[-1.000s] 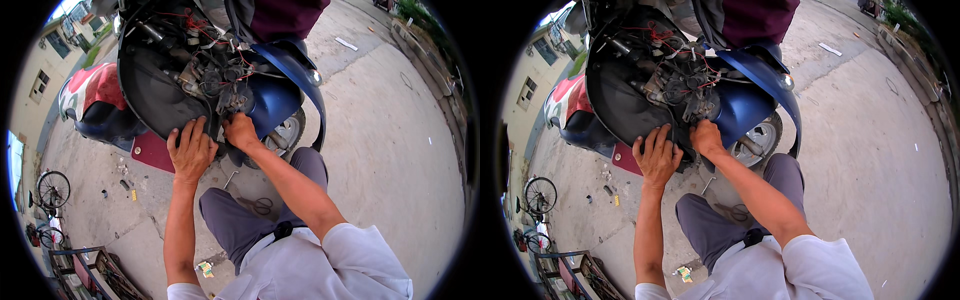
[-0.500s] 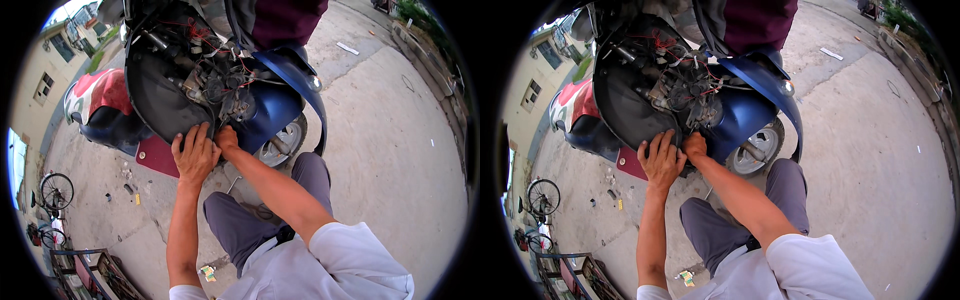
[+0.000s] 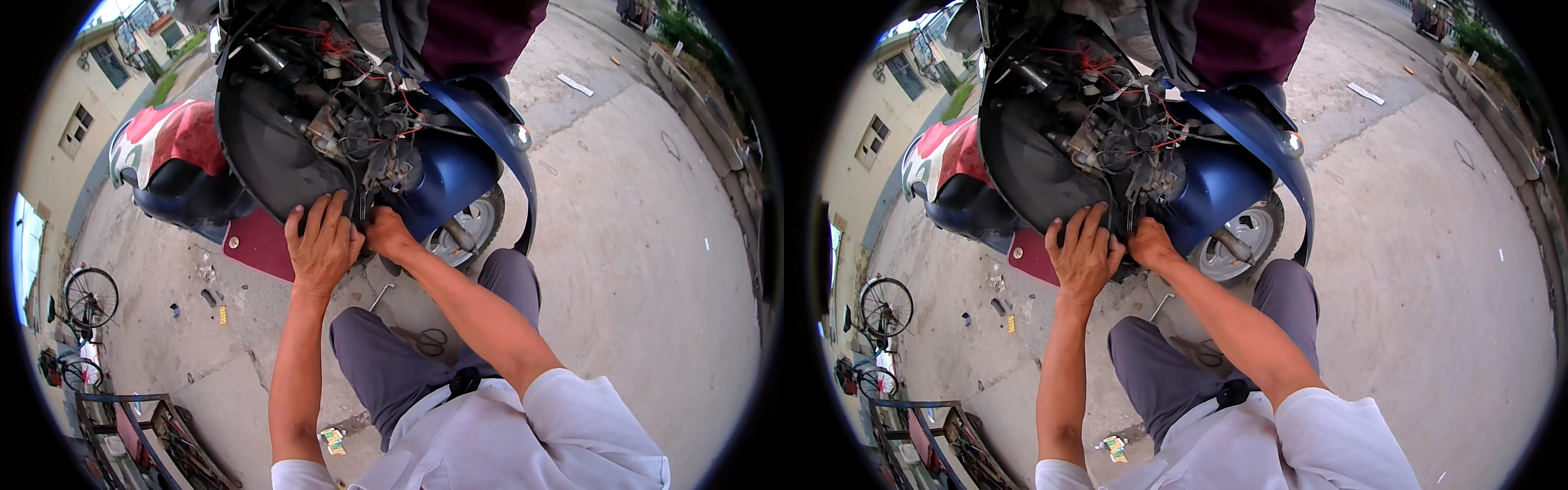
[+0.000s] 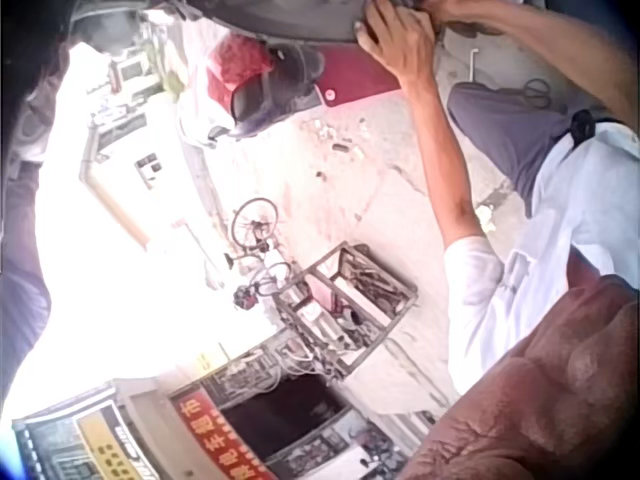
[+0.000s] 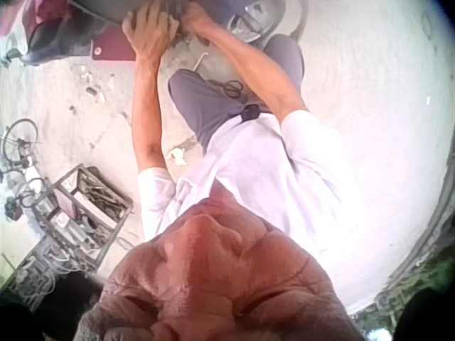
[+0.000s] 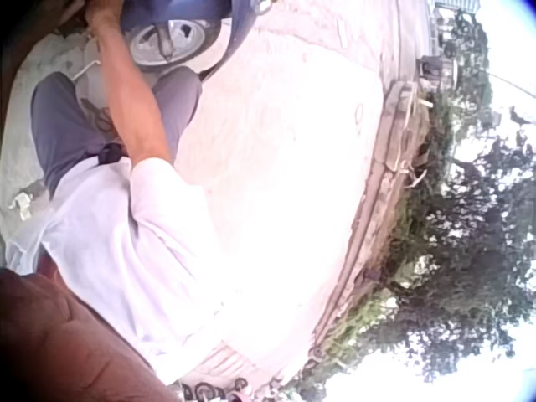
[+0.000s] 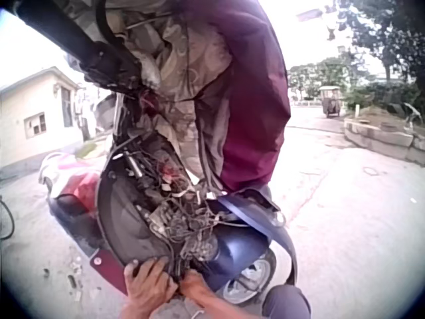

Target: The person manipulates wiring and secures internal components inside the front panel of a scooter by hand and using tools.

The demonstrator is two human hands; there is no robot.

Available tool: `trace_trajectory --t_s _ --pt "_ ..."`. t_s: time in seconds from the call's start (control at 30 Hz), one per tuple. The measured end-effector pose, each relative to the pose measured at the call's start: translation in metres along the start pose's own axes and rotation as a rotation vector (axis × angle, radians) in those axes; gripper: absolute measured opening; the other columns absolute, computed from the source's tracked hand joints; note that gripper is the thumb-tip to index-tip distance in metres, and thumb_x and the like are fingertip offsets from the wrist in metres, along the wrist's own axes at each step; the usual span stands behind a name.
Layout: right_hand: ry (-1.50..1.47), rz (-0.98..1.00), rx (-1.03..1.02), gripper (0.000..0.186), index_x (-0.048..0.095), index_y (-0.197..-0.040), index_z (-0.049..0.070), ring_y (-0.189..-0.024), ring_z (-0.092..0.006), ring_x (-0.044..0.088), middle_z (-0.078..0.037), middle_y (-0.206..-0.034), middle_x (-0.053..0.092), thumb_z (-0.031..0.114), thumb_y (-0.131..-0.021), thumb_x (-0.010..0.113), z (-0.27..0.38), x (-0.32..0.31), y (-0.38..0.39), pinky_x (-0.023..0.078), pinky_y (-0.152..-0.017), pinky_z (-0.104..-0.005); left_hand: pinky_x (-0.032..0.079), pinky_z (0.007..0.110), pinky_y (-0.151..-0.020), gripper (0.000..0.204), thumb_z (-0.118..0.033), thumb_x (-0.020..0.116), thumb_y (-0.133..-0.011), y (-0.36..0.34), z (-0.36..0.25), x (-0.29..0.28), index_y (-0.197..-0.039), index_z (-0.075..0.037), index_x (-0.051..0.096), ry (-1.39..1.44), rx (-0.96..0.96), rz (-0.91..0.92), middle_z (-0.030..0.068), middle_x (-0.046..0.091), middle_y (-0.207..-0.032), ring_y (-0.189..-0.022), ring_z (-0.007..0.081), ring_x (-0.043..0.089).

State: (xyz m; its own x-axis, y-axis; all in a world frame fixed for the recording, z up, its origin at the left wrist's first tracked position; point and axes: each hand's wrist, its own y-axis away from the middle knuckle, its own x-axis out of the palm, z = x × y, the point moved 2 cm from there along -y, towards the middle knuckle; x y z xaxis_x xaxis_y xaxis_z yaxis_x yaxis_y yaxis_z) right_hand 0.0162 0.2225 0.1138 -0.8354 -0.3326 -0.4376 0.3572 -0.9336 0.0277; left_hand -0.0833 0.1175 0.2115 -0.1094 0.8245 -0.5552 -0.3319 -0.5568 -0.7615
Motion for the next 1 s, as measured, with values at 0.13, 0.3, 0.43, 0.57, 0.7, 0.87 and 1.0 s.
trace_trajectory --t_s 0.13,0.3,0.43,0.57,0.7,0.87,1.0 --pt "0.085 -0.032 -0.017 0.024 0.071 -0.098 -0.005 -0.097 -0.0446 0.070 -0.029 -0.094 0.071 0.017 -0.090 0.064 0.005 0.008 -0.002 0.054 -0.084 -0.0483 0.030 0.046 -0.113 0.013 -0.021 0.069 -0.078 -0.001 0.002 0.000 -0.079 -0.011 0.063 -0.007 0.008 -0.008 -0.0017 0.069 -0.127 -0.118 0.0164 0.061" --pt "0.050 -0.125 -0.087 0.025 0.073 -0.103 -0.001 -0.097 -0.0489 0.067 -0.030 -0.097 0.071 0.016 -0.092 0.061 0.018 -0.033 0.036 0.054 -0.088 -0.0525 0.030 0.046 -0.113 0.012 -0.021 0.070 -0.078 0.001 0.001 0.001 -0.080 -0.012 0.062 -0.005 0.013 -0.003 -0.0027 0.068 -0.127 -0.118 0.0155 0.061" --pt "0.084 -0.227 -0.069 0.024 0.074 -0.102 0.000 -0.094 -0.0483 0.068 -0.030 -0.094 0.071 0.017 -0.092 0.061 0.018 -0.056 0.036 0.054 -0.087 -0.0533 0.030 0.045 -0.113 0.012 -0.021 0.069 -0.078 0.002 0.001 0.001 -0.080 -0.012 0.062 -0.002 -0.009 -0.018 -0.0029 0.068 -0.127 -0.119 0.0152 0.061" --pt "0.134 -0.217 -0.033 0.023 0.074 -0.097 -0.001 -0.094 -0.0487 0.068 -0.030 -0.094 0.071 0.018 -0.092 0.063 0.027 -0.069 0.028 0.055 -0.086 -0.0533 0.031 0.045 -0.113 0.012 -0.022 0.069 -0.078 0.001 0.001 0.001 -0.080 -0.013 0.062 -0.001 -0.003 -0.009 -0.0029 0.068 -0.127 -0.119 0.0150 0.061" --pt "0.202 -0.246 -0.042 0.023 0.072 -0.097 -0.003 -0.094 -0.0496 0.068 -0.031 -0.094 0.071 0.018 -0.092 0.065 0.036 -0.066 0.024 0.055 -0.086 -0.0544 0.031 0.045 -0.113 0.012 -0.021 0.069 -0.078 0.002 0.002 0.002 -0.080 -0.013 0.062 -0.012 0.002 -0.003 -0.0029 0.068 -0.128 -0.119 0.0148 0.061" --pt "0.218 -0.366 -0.056 0.022 0.068 -0.099 -0.004 -0.092 -0.0513 0.068 -0.032 -0.094 0.070 0.016 -0.092 0.064 0.045 -0.068 0.025 0.055 -0.085 -0.0560 0.031 0.045 -0.112 0.011 -0.021 0.069 -0.078 0.001 0.003 0.002 -0.079 -0.013 0.061 -0.002 0.001 -0.010 -0.0028 0.068 -0.128 -0.119 0.0147 0.061" --pt "0.228 -0.342 -0.098 0.021 0.069 -0.097 -0.004 -0.092 -0.0515 0.068 -0.033 -0.093 0.070 0.016 -0.093 0.063 0.048 -0.073 0.019 0.055 -0.083 -0.0566 0.032 0.044 -0.112 0.011 -0.021 0.068 -0.078 0.003 0.002 0.003 -0.078 -0.013 0.060 -0.009 0.000 -0.028 -0.0029 0.069 -0.127 -0.118 0.0147 0.062"
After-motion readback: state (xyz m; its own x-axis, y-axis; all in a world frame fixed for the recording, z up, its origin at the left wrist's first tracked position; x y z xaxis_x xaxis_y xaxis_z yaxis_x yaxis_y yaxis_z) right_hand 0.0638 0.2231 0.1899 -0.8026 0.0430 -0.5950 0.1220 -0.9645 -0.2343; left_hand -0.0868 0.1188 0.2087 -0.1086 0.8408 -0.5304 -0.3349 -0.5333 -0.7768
